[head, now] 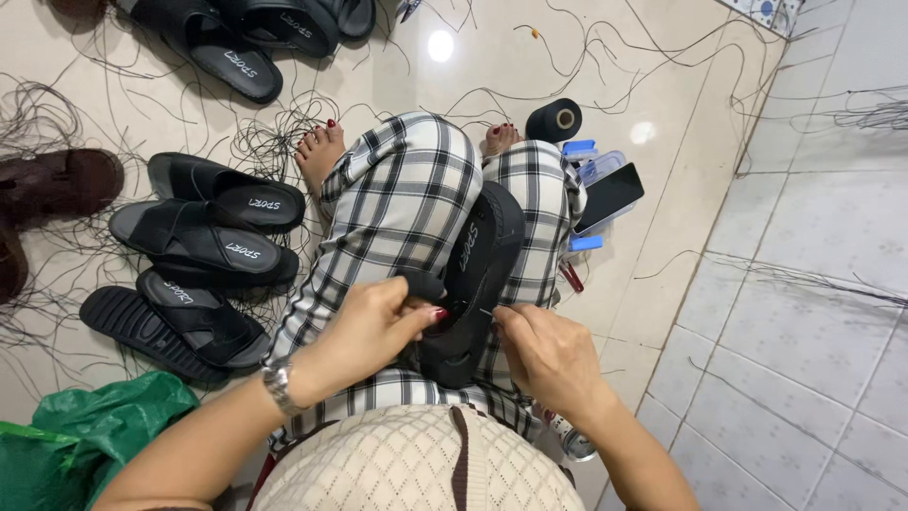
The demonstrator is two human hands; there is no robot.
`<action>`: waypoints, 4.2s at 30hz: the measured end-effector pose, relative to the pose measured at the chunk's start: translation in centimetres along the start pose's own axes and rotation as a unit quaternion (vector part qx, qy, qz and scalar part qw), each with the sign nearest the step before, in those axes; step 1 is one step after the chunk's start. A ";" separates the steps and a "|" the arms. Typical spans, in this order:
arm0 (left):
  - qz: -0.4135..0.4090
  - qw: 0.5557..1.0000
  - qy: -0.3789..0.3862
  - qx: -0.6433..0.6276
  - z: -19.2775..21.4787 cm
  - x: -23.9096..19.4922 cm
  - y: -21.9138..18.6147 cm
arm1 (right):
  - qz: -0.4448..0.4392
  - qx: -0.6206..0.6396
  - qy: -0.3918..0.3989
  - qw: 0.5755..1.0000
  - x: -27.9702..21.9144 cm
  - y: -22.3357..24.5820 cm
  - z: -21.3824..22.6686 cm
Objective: The person sits on the floor and sews a black slipper using a needle and thread. They hold the slipper on their lap and repeatedly push the needle through the material while pulling the thread to stitch it. Other slippers and a spool of thread are visible on the floor nearby.
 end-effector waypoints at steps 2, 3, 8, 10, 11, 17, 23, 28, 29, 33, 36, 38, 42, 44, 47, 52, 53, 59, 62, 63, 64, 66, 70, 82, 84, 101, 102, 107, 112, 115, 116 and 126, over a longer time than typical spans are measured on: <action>-0.149 0.985 -0.072 0.047 -0.1 0.6 -0.6 | 0.015 0.024 -0.024 0.999 0.2 0.0 0.0; -0.148 0.985 -0.070 0.049 -0.1 0.8 -0.7 | 0.013 0.025 -0.026 0.999 -0.2 -0.1 0.0; -0.148 0.984 0.046 0.087 -1.3 0.4 -2.4 | -0.192 -0.079 0.371 0.905 -4.8 -1.4 2.9; -0.167 0.985 0.015 0.051 -1.1 0.3 -1.4 | -0.188 -0.102 0.237 0.948 -6.3 -2.6 5.5; -0.188 0.982 -0.011 0.012 -1.0 0.2 -0.8 | -0.186 -0.125 0.101 0.969 -7.0 -2.9 7.6; -0.332 0.823 -0.308 0.343 5.4 -4.3 -3.3 | -0.085 0.134 0.053 0.986 -4.0 -1.9 0.1; -0.324 0.922 -0.106 0.186 0.0 -3.7 -5.1 | -0.049 0.007 0.052 0.997 -3.0 -2.0 -0.8; -0.247 0.915 -0.071 0.311 -2.5 -1.2 -0.8 | -0.040 -0.019 0.060 0.997 -2.7 -2.0 -0.4; -0.233 0.904 -0.083 0.349 -2.7 -0.8 0.1 | -0.040 -0.020 0.072 0.996 -2.7 -2.1 -0.5; -0.247 0.904 -0.096 0.337 -2.9 -0.6 0.8 | -0.038 -0.020 0.101 0.994 -2.4 -2.1 -0.6; -0.265 0.896 -0.109 0.339 -3.7 -0.3 1.1 | -0.034 -0.023 0.097 0.994 -2.1 -1.9 -0.3; -0.383 0.849 -0.126 0.342 -5.2 -0.4 0.7 | -0.032 -0.064 0.120 0.990 -2.1 -1.5 -0.3; -0.452 0.808 -0.146 0.349 -7.2 0.0 0.7 | -0.006 -0.137 0.103 0.985 -0.6 -0.3 0.8; -0.483 0.777 -0.164 0.369 -7.7 0.0 0.8 | 0.004 -0.078 0.081 0.994 -0.1 -0.9 0.9; -0.498 0.773 -0.164 0.356 -7.8 0.1 0.9 | 0.029 0.035 0.043 0.998 -0.2 -2.0 0.2; -0.487 0.781 -0.155 0.359 -7.4 0.0 0.8 | 0.012 0.124 0.103 0.987 0.2 -3.1 0.7; -0.485 0.786 -0.148 0.354 -7.3 -0.1 0.8 | -0.009 0.076 0.154 0.985 0.2 -3.1 1.0; -0.492 0.780 -0.160 0.351 -7.2 0.5 0.6 | 0.014 0.018 0.125 0.992 1.5 -1.2 1.5; -0.539 0.773 -0.175 0.286 -7.9 1.5 2.6 | -0.017 0.040 0.072 0.996 1.9 -1.5 1.6; -0.541 0.770 -0.174 0.289 -6.5 0.2 2.0 | -0.018 0.039 0.068 0.997 2.0 -1.1 1.9; -0.501 0.820 -0.128 0.245 -5.1 -0.4 1.7 | -0.029 0.044 0.065 0.996 2.1 -0.8 2.2; -0.459 0.860 -0.077 0.209 -2.8 -1.9 1.1 | -0.043 0.050 0.053 0.996 1.9 -0.5 2.3; -0.405 0.837 -0.149 0.337 -0.3 -3.4 0.8 | -0.042 -0.065 0.066 0.995 0.6 -0.1 1.5; -0.205 0.966 0.068 -0.143 1.2 -2.6 -1.1 | -0.032 -0.029 0.035 0.998 -0.5 0.4 0.5; -0.142 0.928 0.159 -0.306 0.3 -2.1 -1.1 | -0.023 -0.030 0.033 0.999 -0.1 0.2 0.7; -0.167 0.918 0.046 -0.356 -0.2 -1.0 -0.2 | -0.027 -0.042 -0.010 0.999 -0.1 -0.5 0.3; -0.167 0.919 0.046 -0.356 -0.5 -0.7 -0.3 | -0.027 -0.042 -0.010 0.999 0.0 -0.5 0.3; -0.177 0.970 -0.165 0.007 -0.3 -0.1 0.5 | -0.013 -0.026 -0.006 1.000 -0.3 -0.8 -0.5; -0.213 0.971 -0.103 0.022 -1.2 0.2 -2.6 | -0.046 -0.057 0.033 0.997 -1.1 -0.3 1.2; -0.232 0.967 -0.102 0.017 -1.2 -0.1 -0.8 | -0.105 -0.064 0.111 0.986 -2.8 -0.7 5.9; -0.246 0.963 -0.111 0.014 -1.2 -0.2 0.1 | -0.150 -0.031 0.155 0.976 -3.8 -1.4 7.7; -0.272 0.949 -0.157 0.038 1.2 -2.2 -1.7 | -0.142 0.560 -0.100 0.810 -2.5 -3.9 -3.9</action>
Point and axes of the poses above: each hand's wrist, its own x-axis towards the middle knuckle, its own z-axis out of the back of the hand, y = z × x, the point moved 5 cm from there along x, towards the middle knuckle, and after that the axes turned 6 degrees about -x, right-handed, at the moved point
